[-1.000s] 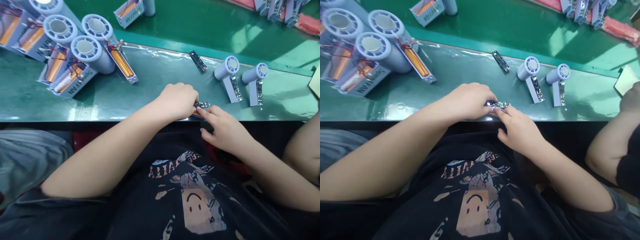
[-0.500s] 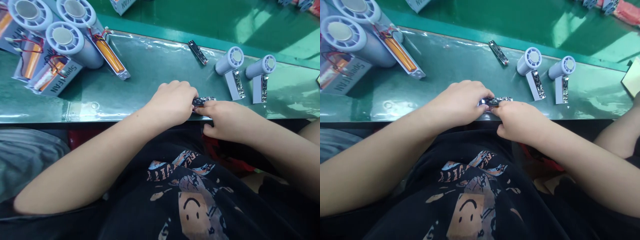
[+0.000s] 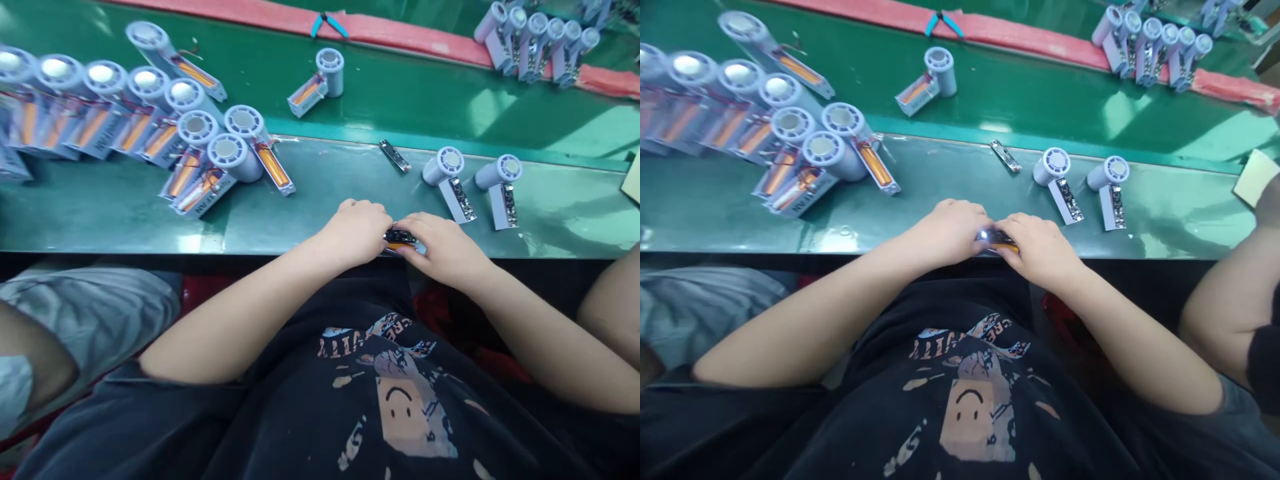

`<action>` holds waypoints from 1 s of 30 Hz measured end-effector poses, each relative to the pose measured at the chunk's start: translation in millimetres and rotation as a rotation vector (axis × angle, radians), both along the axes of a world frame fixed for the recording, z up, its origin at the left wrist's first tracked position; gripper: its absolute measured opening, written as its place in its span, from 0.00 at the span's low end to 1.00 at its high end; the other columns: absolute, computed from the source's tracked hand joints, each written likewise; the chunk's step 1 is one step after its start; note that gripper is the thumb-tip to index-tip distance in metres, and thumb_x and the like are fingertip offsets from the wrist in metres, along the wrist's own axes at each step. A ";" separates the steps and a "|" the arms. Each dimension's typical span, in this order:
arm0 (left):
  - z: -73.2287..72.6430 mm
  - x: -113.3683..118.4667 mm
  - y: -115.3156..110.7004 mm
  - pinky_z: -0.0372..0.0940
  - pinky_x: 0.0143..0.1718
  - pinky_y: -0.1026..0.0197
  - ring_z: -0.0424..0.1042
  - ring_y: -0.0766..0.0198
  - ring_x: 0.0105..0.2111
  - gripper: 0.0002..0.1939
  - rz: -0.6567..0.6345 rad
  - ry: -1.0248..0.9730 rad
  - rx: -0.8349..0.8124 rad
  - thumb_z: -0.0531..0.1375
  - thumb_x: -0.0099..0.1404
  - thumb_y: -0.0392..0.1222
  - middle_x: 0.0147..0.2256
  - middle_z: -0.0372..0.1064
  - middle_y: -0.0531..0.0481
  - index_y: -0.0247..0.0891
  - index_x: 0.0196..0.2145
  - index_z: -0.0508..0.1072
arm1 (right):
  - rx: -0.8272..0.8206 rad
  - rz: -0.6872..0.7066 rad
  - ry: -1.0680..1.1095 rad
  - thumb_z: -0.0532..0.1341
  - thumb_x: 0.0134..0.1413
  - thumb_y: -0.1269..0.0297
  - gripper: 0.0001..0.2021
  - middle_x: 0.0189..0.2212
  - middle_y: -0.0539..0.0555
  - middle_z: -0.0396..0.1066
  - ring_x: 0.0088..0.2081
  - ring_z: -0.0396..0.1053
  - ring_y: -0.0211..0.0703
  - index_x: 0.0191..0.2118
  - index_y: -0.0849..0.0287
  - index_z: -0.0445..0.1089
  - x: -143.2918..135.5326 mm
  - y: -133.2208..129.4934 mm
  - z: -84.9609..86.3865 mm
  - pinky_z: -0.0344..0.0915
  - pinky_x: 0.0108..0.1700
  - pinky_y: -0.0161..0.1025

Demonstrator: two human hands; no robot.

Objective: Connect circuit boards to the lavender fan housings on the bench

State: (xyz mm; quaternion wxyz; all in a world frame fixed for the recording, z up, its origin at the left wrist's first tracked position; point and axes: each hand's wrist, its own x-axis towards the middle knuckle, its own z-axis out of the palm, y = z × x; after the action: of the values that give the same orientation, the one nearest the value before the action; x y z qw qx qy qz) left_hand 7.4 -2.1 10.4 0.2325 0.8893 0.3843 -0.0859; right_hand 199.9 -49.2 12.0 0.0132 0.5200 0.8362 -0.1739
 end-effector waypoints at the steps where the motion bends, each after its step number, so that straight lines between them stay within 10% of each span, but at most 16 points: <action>1: 0.8 -2.5 -0.1 0.64 0.54 0.46 0.72 0.47 0.53 0.14 0.006 -0.006 0.002 0.59 0.70 0.43 0.48 0.75 0.41 0.38 0.50 0.77 | 0.001 -0.016 0.037 0.60 0.63 0.63 0.18 0.51 0.60 0.75 0.51 0.72 0.56 0.56 0.60 0.72 0.8 0.0 -8.2 0.66 0.51 0.51; 8: -0.1 -32.5 -4.8 0.63 0.57 0.48 0.70 0.50 0.55 0.20 0.010 -0.060 0.034 0.65 0.65 0.41 0.54 0.72 0.45 0.43 0.55 0.73 | 0.031 -0.074 0.187 0.61 0.61 0.64 0.13 0.45 0.59 0.75 0.48 0.71 0.56 0.50 0.56 0.76 2.8 1.2 -35.5 0.66 0.52 0.54; 19: -19.9 -29.6 -23.5 0.65 0.48 0.51 0.70 0.53 0.47 0.13 0.184 -0.171 0.095 0.63 0.66 0.44 0.48 0.73 0.45 0.40 0.48 0.75 | 0.028 -0.110 0.314 0.62 0.61 0.63 0.11 0.36 0.55 0.73 0.37 0.71 0.47 0.45 0.56 0.81 -4.5 -7.1 -12.7 0.69 0.43 0.45; 30: -23.0 -31.1 -22.6 0.63 0.53 0.50 0.71 0.54 0.48 0.12 0.139 -0.286 0.035 0.63 0.68 0.43 0.47 0.74 0.45 0.41 0.48 0.76 | -0.006 -0.229 0.303 0.64 0.61 0.64 0.10 0.35 0.55 0.68 0.38 0.68 0.48 0.45 0.52 0.81 -13.2 -17.0 -28.7 0.64 0.41 0.46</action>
State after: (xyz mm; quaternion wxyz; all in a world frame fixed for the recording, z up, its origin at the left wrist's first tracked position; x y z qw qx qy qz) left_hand -23.8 -24.8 -12.7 0.2748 0.8677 0.4091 0.0643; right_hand 186.6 -66.2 -16.7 -0.1314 0.5794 0.7635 -0.2531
